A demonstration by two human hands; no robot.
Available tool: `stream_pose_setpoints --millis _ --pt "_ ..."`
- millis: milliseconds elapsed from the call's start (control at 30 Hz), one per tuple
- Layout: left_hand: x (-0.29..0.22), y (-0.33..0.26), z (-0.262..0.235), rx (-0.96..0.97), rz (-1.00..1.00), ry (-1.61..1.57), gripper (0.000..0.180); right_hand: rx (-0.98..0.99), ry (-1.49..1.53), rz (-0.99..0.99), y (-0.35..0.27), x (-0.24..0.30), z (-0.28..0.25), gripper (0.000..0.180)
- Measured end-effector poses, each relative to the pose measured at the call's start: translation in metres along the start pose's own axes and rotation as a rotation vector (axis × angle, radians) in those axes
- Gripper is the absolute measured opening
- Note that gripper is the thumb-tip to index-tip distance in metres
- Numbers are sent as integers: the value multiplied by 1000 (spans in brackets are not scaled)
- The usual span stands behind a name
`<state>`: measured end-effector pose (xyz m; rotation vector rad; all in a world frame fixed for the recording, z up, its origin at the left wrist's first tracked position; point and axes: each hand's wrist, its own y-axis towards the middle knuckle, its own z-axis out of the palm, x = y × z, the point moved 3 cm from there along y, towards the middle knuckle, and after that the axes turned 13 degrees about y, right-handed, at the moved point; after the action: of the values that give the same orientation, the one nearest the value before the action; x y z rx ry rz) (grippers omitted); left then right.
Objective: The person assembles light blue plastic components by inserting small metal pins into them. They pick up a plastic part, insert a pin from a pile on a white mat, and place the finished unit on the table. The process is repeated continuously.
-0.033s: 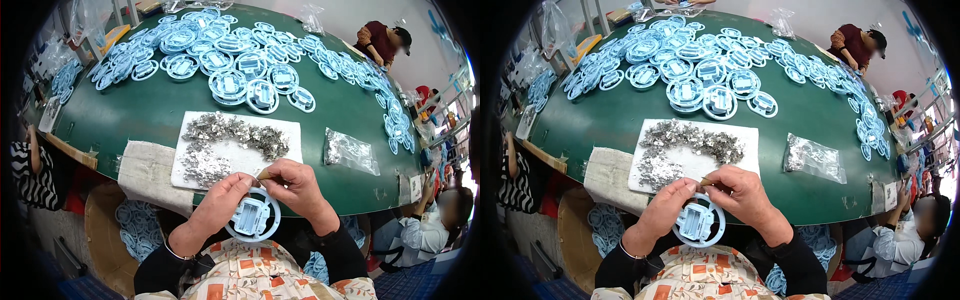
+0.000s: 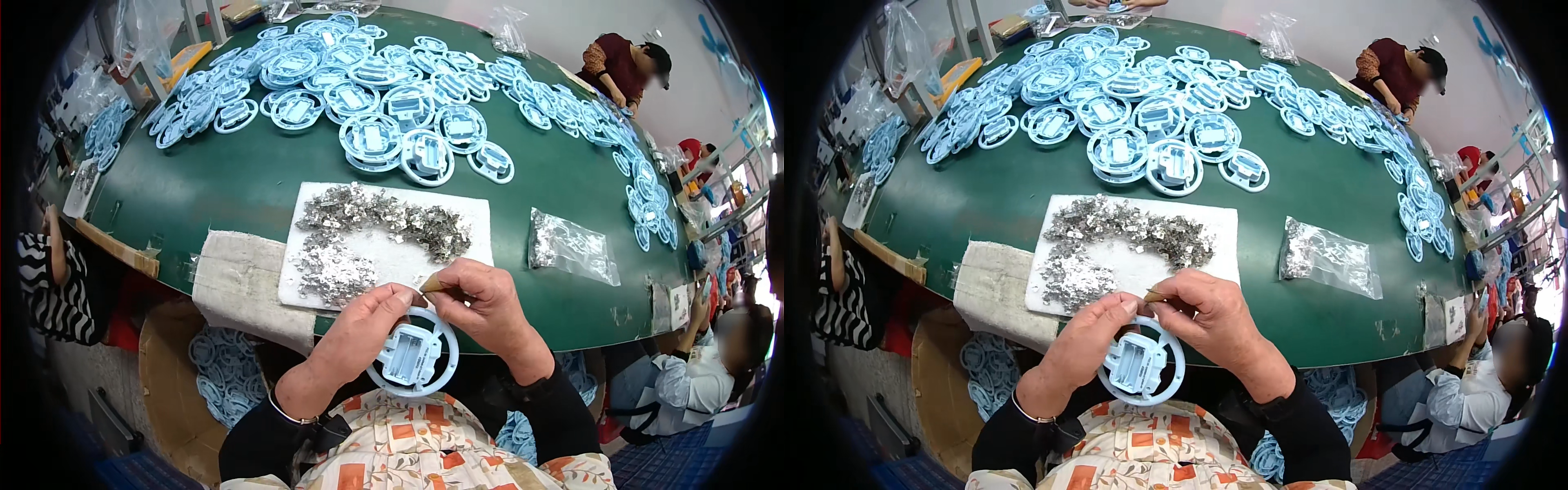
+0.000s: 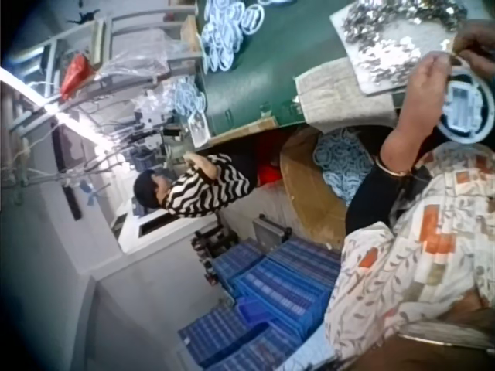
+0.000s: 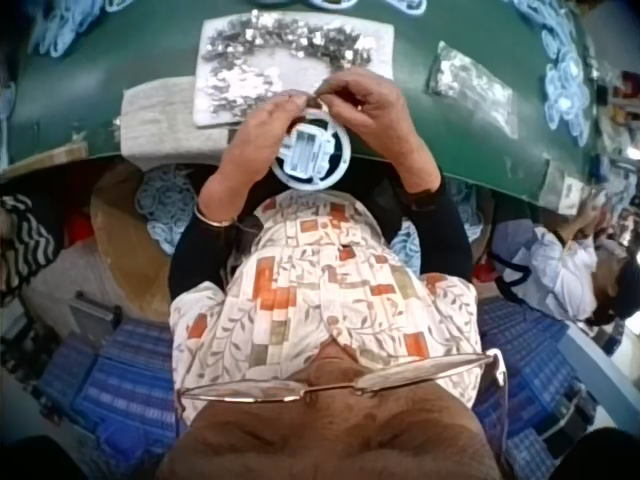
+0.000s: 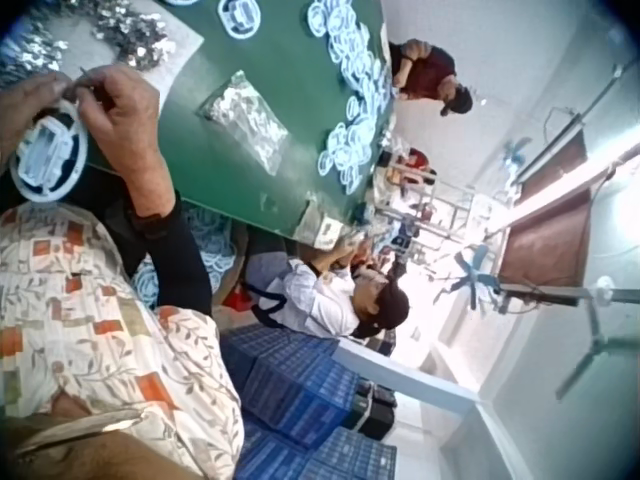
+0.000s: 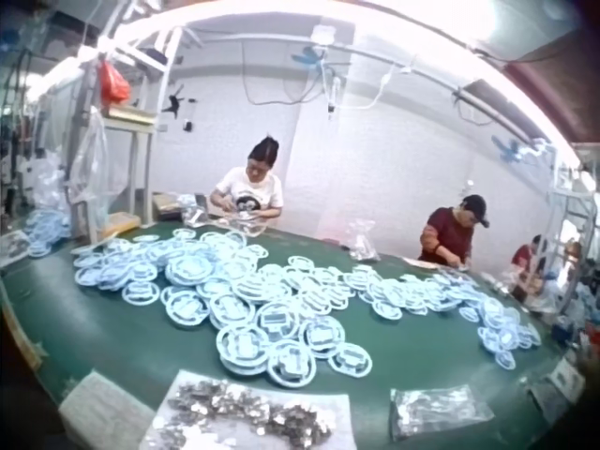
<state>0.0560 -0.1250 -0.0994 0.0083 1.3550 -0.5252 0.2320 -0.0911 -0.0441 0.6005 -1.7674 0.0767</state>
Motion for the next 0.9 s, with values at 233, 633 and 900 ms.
stream_pose_setpoints --millis 233,633,900 --pt "-6 5 10 -5 27 63 23 -137 45 -29 -12 -9 -8 11" --pt "-21 10 11 -102 125 592 25 -165 262 311 -29 -4 -23 8" --pt "-20 19 11 -228 251 838 28 -105 -82 14 -33 -15 -8 8"
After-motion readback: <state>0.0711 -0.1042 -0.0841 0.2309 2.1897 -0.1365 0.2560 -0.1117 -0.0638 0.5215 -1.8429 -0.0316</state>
